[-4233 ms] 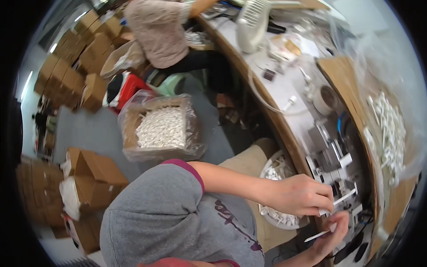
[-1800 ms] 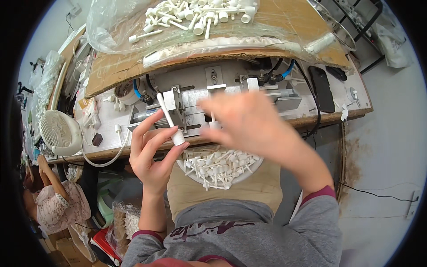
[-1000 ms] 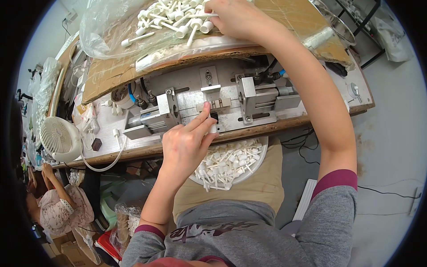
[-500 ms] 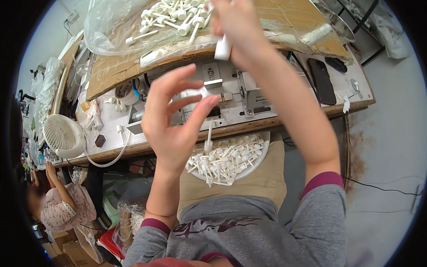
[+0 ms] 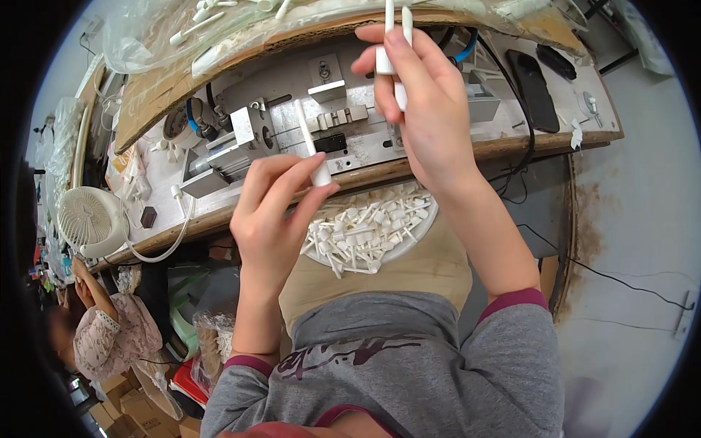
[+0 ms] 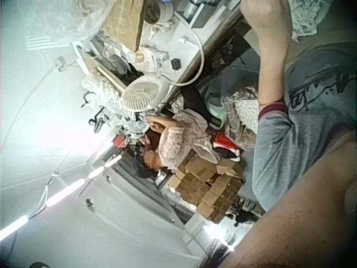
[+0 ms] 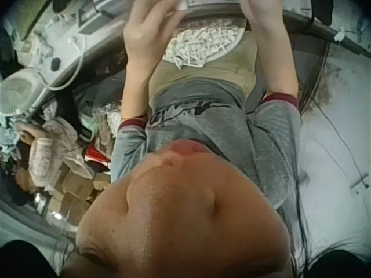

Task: Assembling small white plastic components using a pneumatic assembly machine.

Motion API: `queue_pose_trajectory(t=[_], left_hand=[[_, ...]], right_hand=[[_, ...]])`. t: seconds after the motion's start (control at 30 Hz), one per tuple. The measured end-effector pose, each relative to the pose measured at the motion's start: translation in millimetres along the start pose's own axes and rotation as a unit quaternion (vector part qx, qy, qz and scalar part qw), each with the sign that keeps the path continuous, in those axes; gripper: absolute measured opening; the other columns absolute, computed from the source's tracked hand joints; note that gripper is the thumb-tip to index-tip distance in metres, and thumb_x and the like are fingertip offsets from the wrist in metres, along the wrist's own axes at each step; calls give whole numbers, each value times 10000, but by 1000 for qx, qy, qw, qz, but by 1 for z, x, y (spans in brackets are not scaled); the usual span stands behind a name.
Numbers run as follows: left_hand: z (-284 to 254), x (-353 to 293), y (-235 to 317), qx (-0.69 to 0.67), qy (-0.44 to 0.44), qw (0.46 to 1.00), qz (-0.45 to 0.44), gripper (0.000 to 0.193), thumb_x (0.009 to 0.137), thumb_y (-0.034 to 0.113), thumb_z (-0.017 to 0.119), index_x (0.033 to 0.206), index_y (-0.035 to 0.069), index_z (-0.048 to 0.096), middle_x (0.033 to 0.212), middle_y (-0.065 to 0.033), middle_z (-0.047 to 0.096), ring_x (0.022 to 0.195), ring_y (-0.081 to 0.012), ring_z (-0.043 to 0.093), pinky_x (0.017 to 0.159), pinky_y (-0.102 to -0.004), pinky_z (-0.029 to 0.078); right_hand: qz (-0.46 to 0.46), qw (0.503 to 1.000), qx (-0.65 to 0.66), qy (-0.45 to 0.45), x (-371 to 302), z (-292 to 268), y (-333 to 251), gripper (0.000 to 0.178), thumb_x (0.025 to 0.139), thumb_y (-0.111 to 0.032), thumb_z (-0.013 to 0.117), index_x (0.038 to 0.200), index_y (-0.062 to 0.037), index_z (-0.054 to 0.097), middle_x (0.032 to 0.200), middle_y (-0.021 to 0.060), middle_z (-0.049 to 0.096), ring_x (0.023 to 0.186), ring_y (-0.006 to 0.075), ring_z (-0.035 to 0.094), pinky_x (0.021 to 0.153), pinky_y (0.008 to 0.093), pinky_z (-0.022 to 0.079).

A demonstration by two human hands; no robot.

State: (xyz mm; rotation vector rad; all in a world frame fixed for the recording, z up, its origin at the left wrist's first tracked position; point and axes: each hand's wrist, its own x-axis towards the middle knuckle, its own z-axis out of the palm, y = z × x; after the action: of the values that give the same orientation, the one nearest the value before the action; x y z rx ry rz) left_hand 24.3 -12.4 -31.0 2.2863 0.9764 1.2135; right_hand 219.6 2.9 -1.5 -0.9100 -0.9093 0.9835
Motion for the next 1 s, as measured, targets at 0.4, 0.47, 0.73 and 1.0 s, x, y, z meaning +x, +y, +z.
queue_pose_trajectory(t=[0.4,0.47,0.73,1.0], left_hand=[[11,17,-14,200,-96,973,67,263,734,216,830,964,108,760,1125,-15,743,496,-184,549,518,-277,460],[10,17,-15,195,-101,973,66,291,729,227,837,982,108,758,1145,-17,738,502,-174,562,523,-272,467],[11,6,1,-60,-35,995,70,376,687,-5,847,1040,4,718,901,-98,717,781,-202,697,688,-288,566],[7,-3,-9,51,-51,997,33,329,751,-41,779,1071,-3,714,1172,-151,669,857,-220,698,711,-314,558]], right_hand=[[99,988,-118,-26,-52,-9,-7,365,993,-136,599,1302,12,472,934,141,737,533,-10,423,482,158,310],[105,986,-125,-16,-56,-11,-4,350,958,-108,658,1247,7,497,919,119,746,715,54,579,627,180,427],[96,966,-215,-106,-69,-9,11,206,929,-107,707,1071,-10,595,904,91,764,864,83,689,688,188,504],[109,984,-138,4,-69,-16,15,254,1044,-239,517,945,-22,605,685,-43,488,578,-6,371,522,197,296]])
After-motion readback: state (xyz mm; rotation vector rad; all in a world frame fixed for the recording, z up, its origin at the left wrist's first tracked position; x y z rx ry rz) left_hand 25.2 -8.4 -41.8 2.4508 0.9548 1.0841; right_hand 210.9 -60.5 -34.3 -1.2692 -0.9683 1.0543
